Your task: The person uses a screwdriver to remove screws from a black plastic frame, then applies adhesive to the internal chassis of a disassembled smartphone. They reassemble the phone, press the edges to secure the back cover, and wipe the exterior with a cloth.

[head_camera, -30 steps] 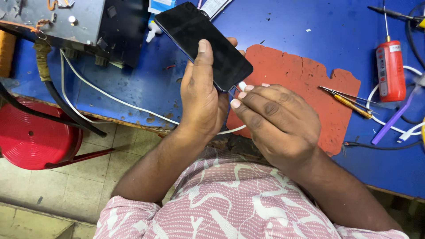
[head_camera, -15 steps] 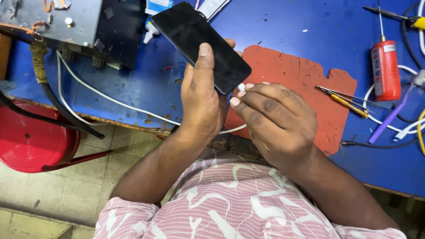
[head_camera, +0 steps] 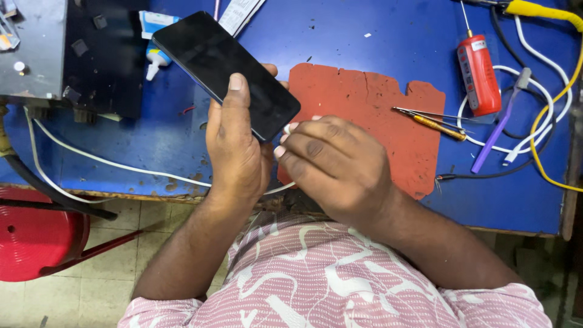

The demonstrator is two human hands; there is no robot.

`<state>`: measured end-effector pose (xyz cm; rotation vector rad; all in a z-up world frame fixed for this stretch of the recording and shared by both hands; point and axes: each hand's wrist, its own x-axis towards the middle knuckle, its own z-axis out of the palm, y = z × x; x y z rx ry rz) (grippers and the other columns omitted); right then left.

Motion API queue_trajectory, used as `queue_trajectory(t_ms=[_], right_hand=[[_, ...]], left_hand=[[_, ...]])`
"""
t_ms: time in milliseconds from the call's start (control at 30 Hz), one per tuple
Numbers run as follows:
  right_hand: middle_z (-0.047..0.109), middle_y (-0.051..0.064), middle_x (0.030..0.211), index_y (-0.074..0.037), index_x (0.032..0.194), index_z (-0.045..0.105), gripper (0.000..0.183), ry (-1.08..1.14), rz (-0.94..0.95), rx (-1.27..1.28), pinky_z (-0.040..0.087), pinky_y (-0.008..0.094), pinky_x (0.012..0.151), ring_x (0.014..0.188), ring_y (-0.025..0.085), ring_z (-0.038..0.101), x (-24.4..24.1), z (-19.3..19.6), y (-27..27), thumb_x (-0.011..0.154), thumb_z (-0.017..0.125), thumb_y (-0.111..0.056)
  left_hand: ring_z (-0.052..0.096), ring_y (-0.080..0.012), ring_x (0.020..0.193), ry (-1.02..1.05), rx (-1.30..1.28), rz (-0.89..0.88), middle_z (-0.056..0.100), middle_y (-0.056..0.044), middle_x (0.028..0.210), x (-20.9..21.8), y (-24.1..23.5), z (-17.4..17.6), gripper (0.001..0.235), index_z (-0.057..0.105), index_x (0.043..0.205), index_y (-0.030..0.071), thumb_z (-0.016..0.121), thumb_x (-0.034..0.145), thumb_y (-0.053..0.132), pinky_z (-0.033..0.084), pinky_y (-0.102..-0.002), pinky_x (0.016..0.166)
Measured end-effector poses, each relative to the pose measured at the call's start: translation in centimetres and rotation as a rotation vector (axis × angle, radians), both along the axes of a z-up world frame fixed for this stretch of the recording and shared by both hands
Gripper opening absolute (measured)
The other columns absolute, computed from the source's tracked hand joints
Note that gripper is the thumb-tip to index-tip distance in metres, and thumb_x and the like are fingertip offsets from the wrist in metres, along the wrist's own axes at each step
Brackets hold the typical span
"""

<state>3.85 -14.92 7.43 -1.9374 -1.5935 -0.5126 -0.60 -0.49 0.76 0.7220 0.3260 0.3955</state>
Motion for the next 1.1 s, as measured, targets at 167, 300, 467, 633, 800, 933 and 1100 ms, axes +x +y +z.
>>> queue_trajectory(t_ms=[167,300,467,633,800,933,1100], right_hand=[[0.072,0.011,0.101,0.002,0.097,0.074,0.015,0.203,0.019,0.064,0.063,0.040,0.088,0.101,0.027,0.073,0.0,-0.6,-0.5,0.084,0.080,-0.002],[0.073,0.012,0.101,0.002,0.096,0.074,0.015,0.148,-0.010,0.064,0.063,0.042,0.090,0.102,0.027,0.073,-0.1,-1.2,-0.7,0.083,0.080,-0.003],[0.073,0.011,0.102,0.001,0.097,0.074,0.012,0.155,-0.048,0.062,0.064,0.040,0.091,0.103,0.026,0.073,-0.4,-1.4,-0.6,0.087,0.080,-0.001],[0.071,0.011,0.101,0.001,0.100,0.070,0.017,0.154,-0.046,0.071,0.063,0.041,0.089,0.101,0.027,0.073,-0.3,-1.2,-0.6,0.086,0.080,-0.001],[0.070,0.010,0.101,-0.001,0.099,0.065,0.024,0.271,-0.118,0.082,0.061,0.037,0.083,0.097,0.026,0.073,-0.4,-1.1,-0.6,0.084,0.084,0.002],[0.070,0.010,0.098,-0.002,0.098,0.067,0.026,0.344,-0.138,0.066,0.060,0.036,0.079,0.092,0.025,0.072,-0.7,-1.2,-0.8,0.082,0.086,0.003],[0.071,0.008,0.098,-0.006,0.098,0.067,0.026,0.378,-0.176,0.048,0.059,0.034,0.079,0.090,0.024,0.072,-0.4,-1.3,-1.0,0.083,0.087,0.002]], left_hand=[[0.065,-0.0199,0.106,-0.004,0.048,-0.015,0.061,-0.013,0.122,-0.3,-0.1,0.4,0.038,0.048,0.130,0.000,0.048,0.111,0.033,0.060,-0.036,0.088],[0.065,-0.0212,0.109,-0.024,0.047,-0.020,0.059,-0.014,0.124,-0.3,-0.2,0.3,0.038,0.047,0.133,0.001,0.048,0.112,0.033,0.059,-0.036,0.090],[0.064,-0.0197,0.108,0.004,0.124,-0.001,0.059,-0.014,0.124,-0.2,-0.4,0.1,0.039,0.047,0.134,0.000,0.046,0.113,0.034,0.059,-0.035,0.089],[0.064,-0.0184,0.105,0.014,0.178,-0.016,0.060,-0.014,0.121,-0.5,-0.6,0.1,0.040,0.048,0.134,0.000,0.045,0.114,0.035,0.058,-0.034,0.088],[0.065,-0.0178,0.097,0.040,0.162,-0.021,0.062,-0.013,0.116,-0.5,-0.8,-0.1,0.039,0.048,0.132,0.001,0.045,0.111,0.033,0.058,-0.033,0.078],[0.064,-0.0159,0.098,0.035,0.261,-0.028,0.063,-0.012,0.115,-0.6,-1.3,-0.4,0.038,0.052,0.134,0.001,0.044,0.115,0.032,0.057,-0.030,0.082],[0.061,-0.0142,0.096,0.040,0.243,-0.051,0.062,-0.008,0.113,-0.7,-1.7,-0.7,0.035,0.053,0.132,0.002,0.046,0.114,0.031,0.055,-0.030,0.081]])
